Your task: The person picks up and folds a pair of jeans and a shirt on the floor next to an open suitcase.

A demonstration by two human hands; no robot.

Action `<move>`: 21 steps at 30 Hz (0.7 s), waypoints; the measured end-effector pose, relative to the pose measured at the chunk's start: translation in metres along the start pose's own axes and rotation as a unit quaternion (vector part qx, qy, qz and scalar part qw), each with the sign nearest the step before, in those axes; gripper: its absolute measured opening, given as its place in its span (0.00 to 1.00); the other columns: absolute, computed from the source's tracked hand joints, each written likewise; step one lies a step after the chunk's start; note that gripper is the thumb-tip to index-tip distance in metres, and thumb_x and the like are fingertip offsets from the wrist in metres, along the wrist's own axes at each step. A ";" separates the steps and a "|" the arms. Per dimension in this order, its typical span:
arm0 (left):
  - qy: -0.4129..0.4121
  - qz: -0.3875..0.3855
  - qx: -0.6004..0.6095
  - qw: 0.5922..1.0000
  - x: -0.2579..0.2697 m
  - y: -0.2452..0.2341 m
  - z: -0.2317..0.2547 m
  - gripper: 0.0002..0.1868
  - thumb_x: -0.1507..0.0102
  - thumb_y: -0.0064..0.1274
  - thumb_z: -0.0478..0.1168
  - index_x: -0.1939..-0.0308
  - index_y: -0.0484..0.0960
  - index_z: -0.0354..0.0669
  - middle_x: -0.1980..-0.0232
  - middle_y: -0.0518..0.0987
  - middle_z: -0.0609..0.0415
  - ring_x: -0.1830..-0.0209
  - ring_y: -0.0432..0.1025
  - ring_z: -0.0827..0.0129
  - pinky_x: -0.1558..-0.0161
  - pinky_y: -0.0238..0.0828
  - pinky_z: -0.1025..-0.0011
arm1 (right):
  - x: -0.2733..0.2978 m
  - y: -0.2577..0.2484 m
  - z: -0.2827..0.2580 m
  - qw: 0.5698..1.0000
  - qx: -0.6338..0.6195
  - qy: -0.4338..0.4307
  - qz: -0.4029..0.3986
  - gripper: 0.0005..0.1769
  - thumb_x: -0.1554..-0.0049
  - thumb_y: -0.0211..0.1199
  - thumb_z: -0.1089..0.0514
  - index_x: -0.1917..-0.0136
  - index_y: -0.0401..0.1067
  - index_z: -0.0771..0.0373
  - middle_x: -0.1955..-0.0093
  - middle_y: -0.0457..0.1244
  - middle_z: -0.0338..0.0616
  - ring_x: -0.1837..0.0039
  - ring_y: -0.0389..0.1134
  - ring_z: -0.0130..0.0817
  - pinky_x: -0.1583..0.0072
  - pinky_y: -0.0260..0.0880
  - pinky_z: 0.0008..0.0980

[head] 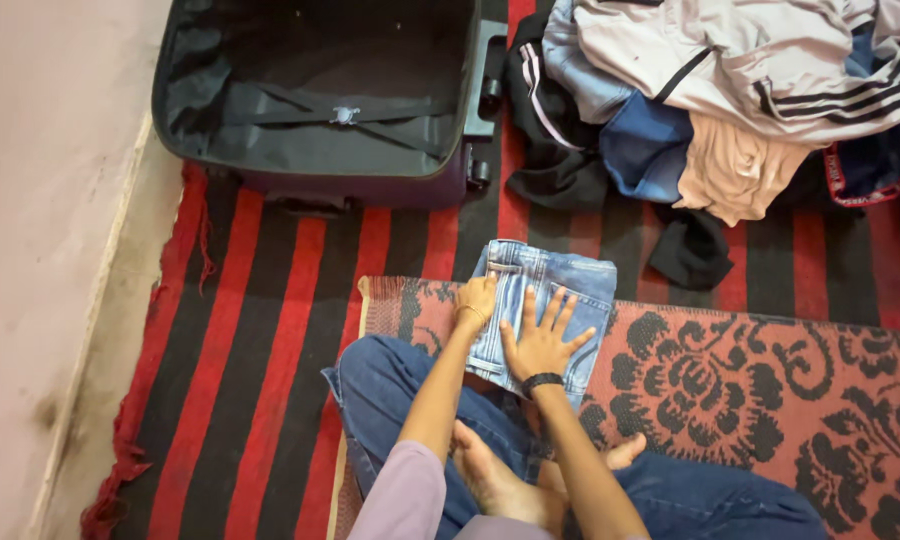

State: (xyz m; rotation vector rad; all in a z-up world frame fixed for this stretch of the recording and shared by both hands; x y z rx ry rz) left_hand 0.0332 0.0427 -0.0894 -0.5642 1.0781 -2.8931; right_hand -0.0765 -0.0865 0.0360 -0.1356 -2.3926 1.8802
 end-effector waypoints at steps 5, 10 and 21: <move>0.014 0.026 -0.032 0.999 0.021 -0.012 0.020 0.29 0.28 0.35 0.60 0.57 0.85 0.44 0.54 0.82 0.33 0.50 0.75 0.36 0.46 0.68 0.44 | 0.000 0.011 0.003 1.000 -0.002 -0.004 0.015 0.45 0.41 0.45 0.28 0.18 0.46 0.48 0.14 0.31 0.62 0.15 0.23 0.60 0.33 0.14 0.85; 0.071 0.265 -0.149 0.950 0.096 -0.045 0.058 0.20 0.42 0.53 0.53 0.57 0.78 0.41 0.50 0.75 0.41 0.48 0.69 0.45 0.52 0.68 0.49 | -0.001 0.024 0.004 1.000 0.008 -0.016 0.011 0.44 0.42 0.46 0.31 0.18 0.47 0.50 0.15 0.31 0.63 0.15 0.24 0.60 0.33 0.14 0.84; 0.022 0.188 -0.130 0.973 0.061 -0.025 0.018 0.14 0.34 0.50 0.50 0.56 0.78 0.45 0.55 0.80 0.38 0.58 0.76 0.42 0.60 0.72 0.46 | -0.068 -0.026 0.002 0.986 0.023 -0.033 -0.162 0.20 0.26 0.47 0.42 0.32 0.73 0.50 0.35 0.69 0.41 0.33 0.64 0.41 0.31 0.67 0.40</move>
Point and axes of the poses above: each hand's wrist, its own x-axis away from the middle knuckle, its own y-axis out of the palm, z = x × y, the point moved 2 cm from there along -x, towards the middle knuckle
